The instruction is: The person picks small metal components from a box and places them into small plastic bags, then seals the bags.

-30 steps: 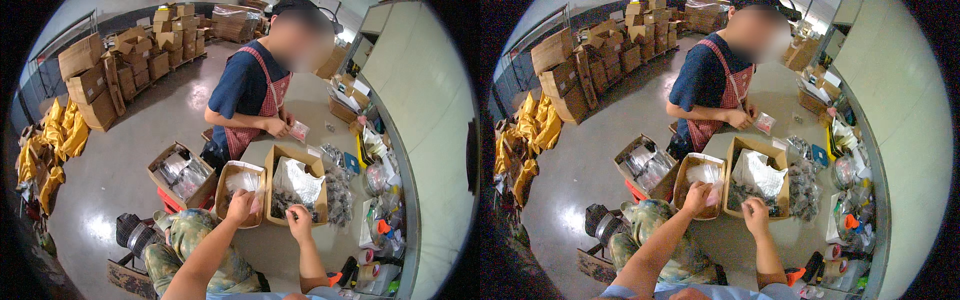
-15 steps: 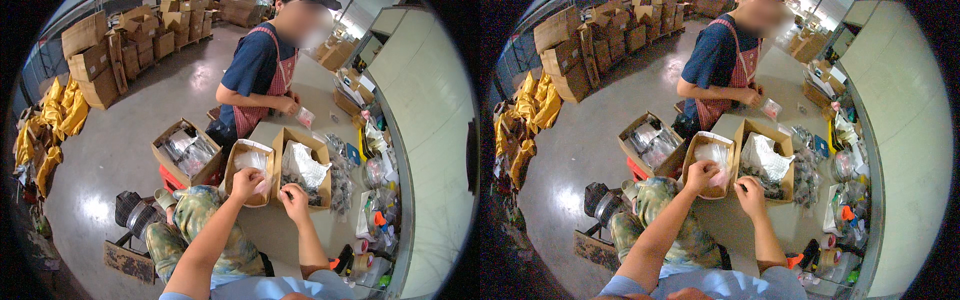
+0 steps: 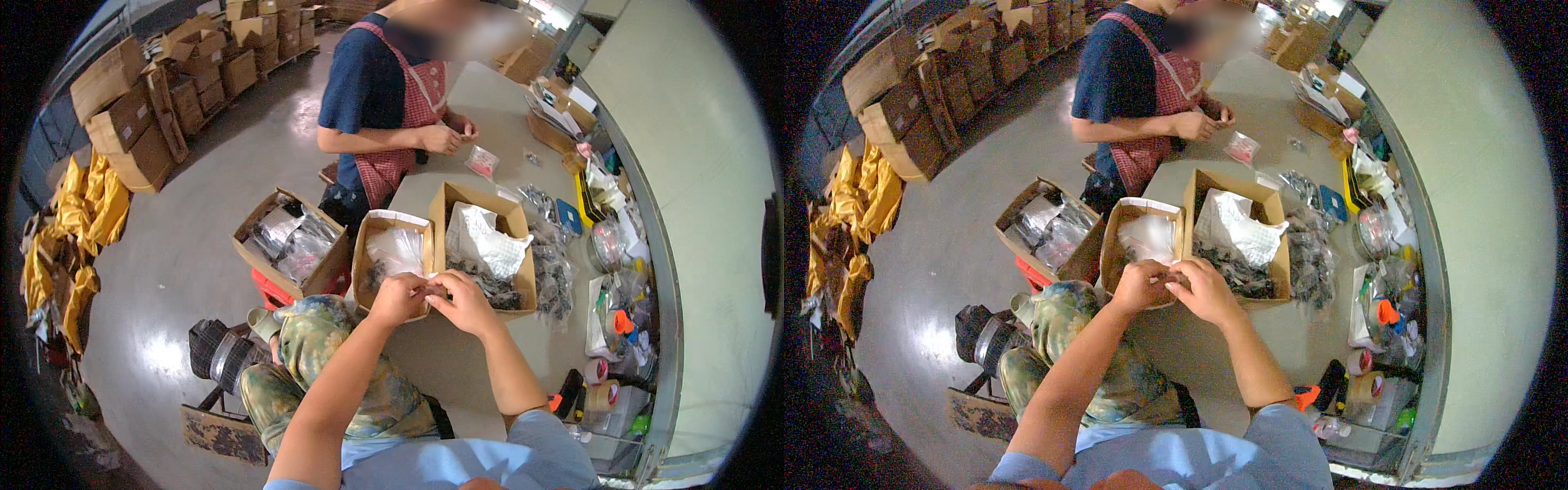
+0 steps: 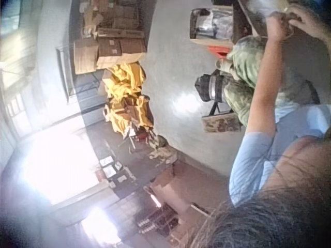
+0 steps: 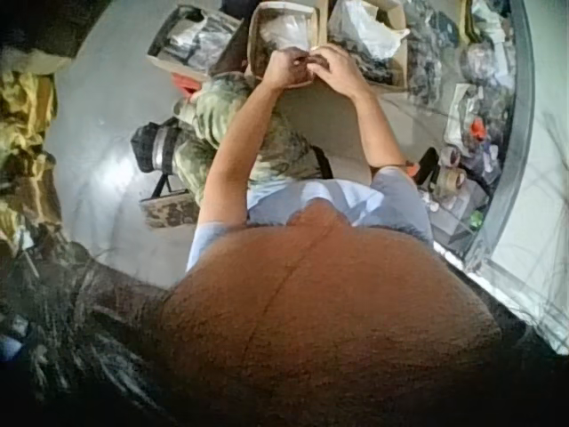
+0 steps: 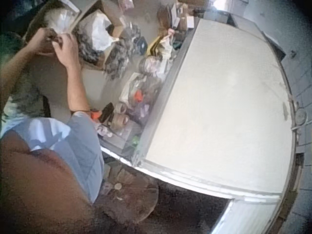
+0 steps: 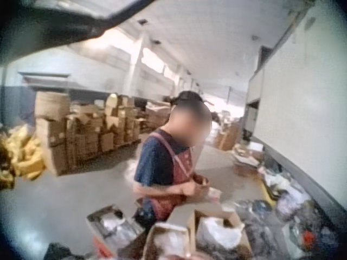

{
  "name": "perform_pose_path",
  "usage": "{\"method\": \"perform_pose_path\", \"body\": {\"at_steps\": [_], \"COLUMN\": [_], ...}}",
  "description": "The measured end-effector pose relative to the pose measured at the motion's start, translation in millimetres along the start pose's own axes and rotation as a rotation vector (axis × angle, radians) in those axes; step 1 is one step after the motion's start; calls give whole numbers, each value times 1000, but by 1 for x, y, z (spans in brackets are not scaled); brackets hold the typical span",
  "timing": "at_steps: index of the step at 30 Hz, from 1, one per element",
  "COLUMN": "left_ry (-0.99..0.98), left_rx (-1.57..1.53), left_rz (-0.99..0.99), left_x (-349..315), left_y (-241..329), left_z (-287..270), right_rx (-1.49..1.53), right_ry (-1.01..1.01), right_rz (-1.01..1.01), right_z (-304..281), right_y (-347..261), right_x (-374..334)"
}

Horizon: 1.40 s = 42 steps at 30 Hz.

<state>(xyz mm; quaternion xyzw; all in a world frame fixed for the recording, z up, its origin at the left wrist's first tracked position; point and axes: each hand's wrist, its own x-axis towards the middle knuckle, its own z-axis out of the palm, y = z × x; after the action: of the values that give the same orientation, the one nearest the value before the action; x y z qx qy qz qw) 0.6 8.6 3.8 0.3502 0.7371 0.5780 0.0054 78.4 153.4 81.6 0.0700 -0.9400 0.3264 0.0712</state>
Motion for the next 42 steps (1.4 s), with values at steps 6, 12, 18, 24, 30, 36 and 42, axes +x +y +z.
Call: {"method": "perform_pose_path", "body": {"at_steps": [6, 12, 18, 24, 30, 36, 42], "left_ry": [-92, -85, -124, -219, -262, -280, -316], "left_rx": [143, 74, 263, 319, 8, -47, -40], "left_rz": [-44, -5, 172, 120, -138, -153, -177], "left_x": [-1, 1, -1, -4, -9, -2, 0], "left_y": [-2, 5, 14, 11, 9, 13, 16], "left_z": [-1, 3, 3, 8, 3, 8, 5], "right_rx": [54, 0, -140, -55, -290, -808, -83], "right_ry": [16, -10, -114, -244, 81, -275, 260], "right_rz": [44, 45, -28, -109, 438, 695, 430], "right_z": [-4, -1, 1, 10, -55, -72, -89], "right_y": [0, 14, 25, 19, 57, 138, 163], "right_x": [-10, -18, -23, -26, -27, -59, -67]}}
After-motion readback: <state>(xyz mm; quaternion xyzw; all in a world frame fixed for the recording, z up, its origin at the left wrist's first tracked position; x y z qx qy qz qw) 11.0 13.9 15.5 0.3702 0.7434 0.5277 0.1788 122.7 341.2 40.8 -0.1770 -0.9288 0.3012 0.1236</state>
